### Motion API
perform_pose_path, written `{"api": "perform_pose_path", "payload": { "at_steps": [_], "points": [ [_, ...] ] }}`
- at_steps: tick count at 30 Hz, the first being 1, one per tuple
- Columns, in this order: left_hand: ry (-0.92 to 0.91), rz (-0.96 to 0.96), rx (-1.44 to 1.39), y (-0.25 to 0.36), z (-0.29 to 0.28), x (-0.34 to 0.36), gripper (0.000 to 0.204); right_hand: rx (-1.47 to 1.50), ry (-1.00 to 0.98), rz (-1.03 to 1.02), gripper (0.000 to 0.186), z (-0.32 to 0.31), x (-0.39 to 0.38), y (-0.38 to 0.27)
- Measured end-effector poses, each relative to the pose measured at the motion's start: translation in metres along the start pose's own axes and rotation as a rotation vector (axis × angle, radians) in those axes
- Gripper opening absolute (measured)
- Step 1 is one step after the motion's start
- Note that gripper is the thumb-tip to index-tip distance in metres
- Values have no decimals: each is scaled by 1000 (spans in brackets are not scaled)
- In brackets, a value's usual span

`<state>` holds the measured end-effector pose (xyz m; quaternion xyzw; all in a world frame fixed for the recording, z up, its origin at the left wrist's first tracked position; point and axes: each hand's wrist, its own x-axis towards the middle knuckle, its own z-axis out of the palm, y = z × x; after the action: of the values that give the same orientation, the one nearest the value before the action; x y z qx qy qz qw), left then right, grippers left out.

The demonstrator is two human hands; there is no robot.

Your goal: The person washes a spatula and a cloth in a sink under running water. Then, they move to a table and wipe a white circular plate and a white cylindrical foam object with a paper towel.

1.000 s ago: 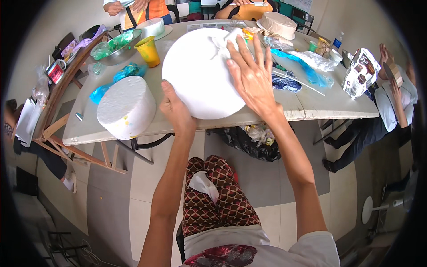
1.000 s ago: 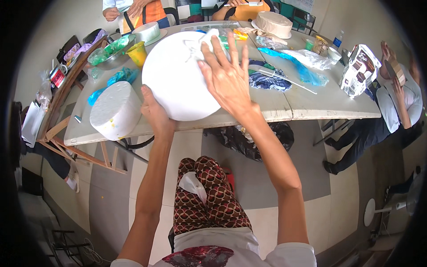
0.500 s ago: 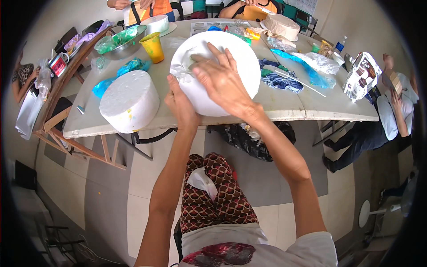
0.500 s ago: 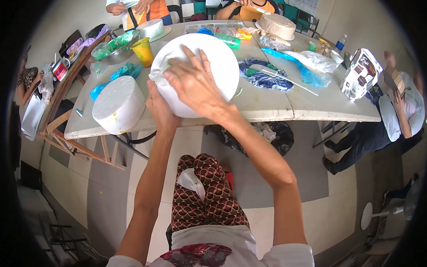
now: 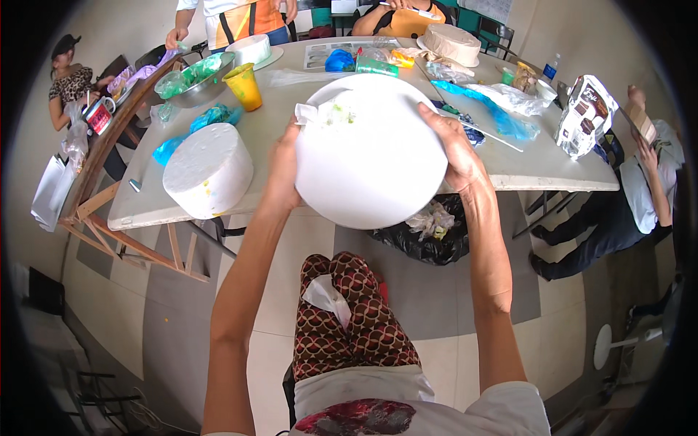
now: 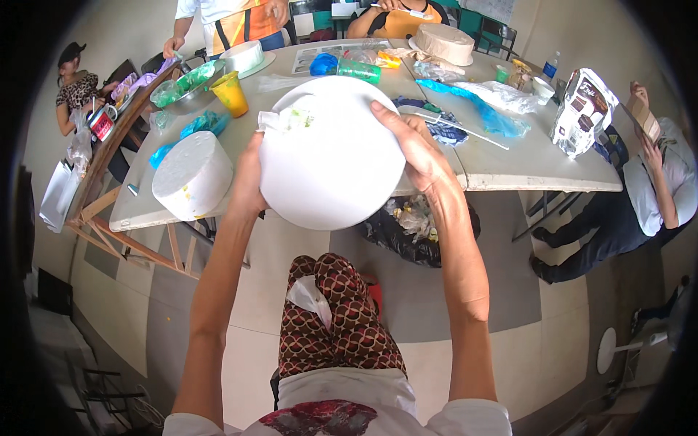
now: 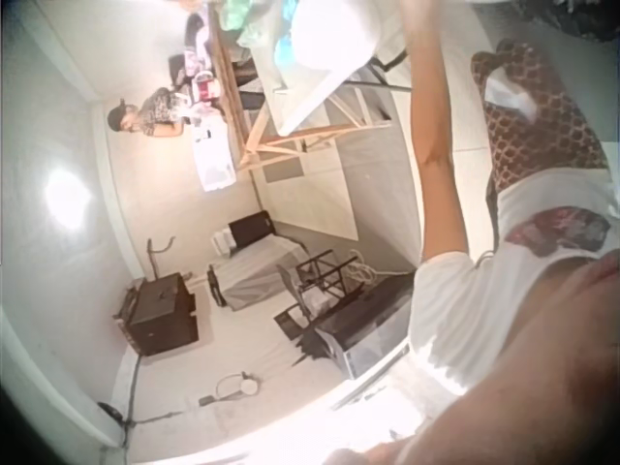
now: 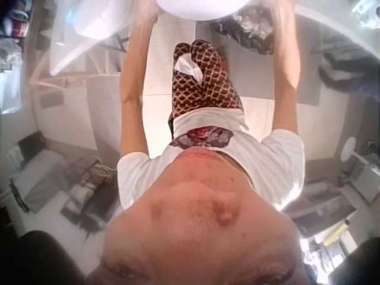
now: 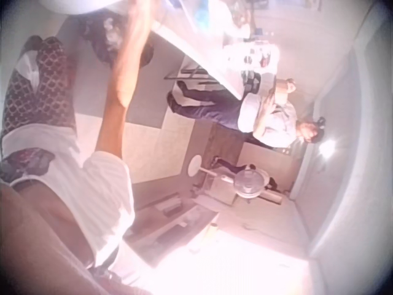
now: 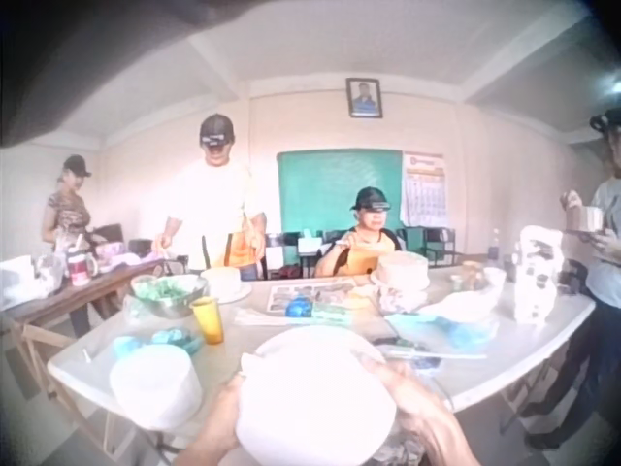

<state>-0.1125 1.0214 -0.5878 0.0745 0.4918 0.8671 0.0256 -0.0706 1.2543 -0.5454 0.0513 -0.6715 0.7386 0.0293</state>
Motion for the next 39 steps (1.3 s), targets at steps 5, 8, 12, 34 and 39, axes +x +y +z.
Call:
{"api": "perform_pose_path", "payload": {
  "at_steps": [5, 8, 12, 34, 39],
  "points": [
    [218, 177, 570, 17, 20, -16, 40, 99, 11, -2, 52, -4, -15, 5],
    [204, 892, 846, 20, 34, -34, 39, 39, 47, 13, 53, -4, -25, 7],
    [-100, 788, 1316, 15, 52, -59, 44, 72, 78, -18, 52, -1, -31, 6],
    [-134, 966, 1570, -5, 21, -45, 45, 207, 286, -210, 53, -8, -29, 20],
    [-171, 938, 1498, -32, 22, -67, 45, 305, 377, -250, 53, -10, -18, 31]
  ]
}}
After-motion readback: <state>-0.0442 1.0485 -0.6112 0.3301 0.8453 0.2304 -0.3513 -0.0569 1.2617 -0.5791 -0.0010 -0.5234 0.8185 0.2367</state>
